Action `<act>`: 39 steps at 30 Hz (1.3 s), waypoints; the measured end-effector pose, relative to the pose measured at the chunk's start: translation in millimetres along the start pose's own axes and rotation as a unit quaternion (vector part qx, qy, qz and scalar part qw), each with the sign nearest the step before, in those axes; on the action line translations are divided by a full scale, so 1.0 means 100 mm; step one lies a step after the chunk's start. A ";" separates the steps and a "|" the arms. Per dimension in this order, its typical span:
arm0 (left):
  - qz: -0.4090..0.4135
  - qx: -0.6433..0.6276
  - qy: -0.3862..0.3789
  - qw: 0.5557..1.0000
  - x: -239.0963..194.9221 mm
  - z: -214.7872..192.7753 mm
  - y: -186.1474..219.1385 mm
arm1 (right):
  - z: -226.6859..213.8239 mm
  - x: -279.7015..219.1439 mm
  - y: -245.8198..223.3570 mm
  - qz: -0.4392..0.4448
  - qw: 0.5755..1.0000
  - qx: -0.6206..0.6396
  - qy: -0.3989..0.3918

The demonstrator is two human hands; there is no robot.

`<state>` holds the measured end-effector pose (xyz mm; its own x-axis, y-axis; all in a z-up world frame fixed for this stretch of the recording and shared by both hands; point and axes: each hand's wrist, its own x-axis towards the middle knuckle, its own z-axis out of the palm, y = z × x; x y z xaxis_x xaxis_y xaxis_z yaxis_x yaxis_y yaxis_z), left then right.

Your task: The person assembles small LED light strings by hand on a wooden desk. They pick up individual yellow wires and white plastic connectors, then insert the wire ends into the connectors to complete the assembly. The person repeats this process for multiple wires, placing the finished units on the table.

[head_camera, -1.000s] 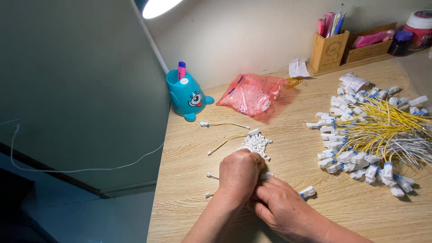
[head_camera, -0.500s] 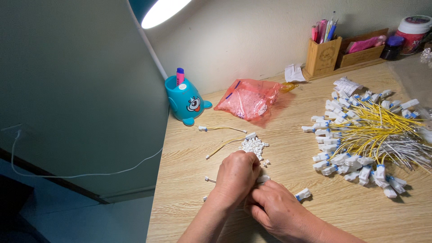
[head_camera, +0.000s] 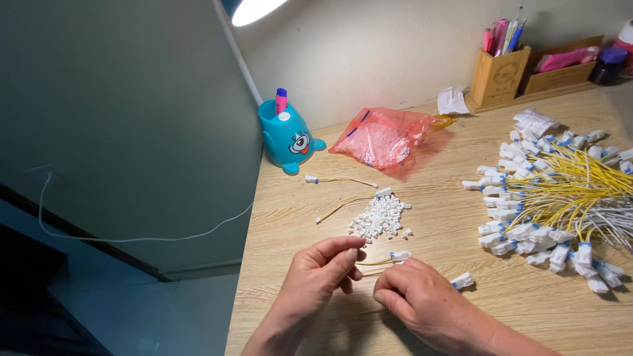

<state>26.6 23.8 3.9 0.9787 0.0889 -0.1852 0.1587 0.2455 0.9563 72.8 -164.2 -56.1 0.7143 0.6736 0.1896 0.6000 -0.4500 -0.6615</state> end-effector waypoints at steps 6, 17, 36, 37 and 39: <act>-0.086 -0.146 0.083 0.982 -0.18 -0.02 -0.16 | -0.06 0.02 0.04 0.083 0.994 0.059 -0.040; -0.103 -0.164 0.061 0.979 -0.21 0.00 -0.26 | -0.09 0.02 -0.01 0.158 0.969 0.188 -0.016; -0.157 -0.192 0.043 0.968 -0.28 0.07 -0.19 | -0.10 0.03 -0.05 0.171 0.965 0.199 -0.005; -0.156 -0.192 0.043 0.968 -0.27 0.06 -0.22 | -0.10 0.02 -0.04 0.170 0.965 0.198 -0.005; -0.140 -0.205 0.032 0.968 -0.26 0.04 -0.27 | -0.09 0.02 -0.02 0.166 0.971 0.172 -0.004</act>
<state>-2.6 10.9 -16.2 0.8924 0.0196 -0.4509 0.3394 0.6295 0.6990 76.0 -167.1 -47.5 0.8443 0.5301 -0.0791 0.1807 -0.4205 -0.8891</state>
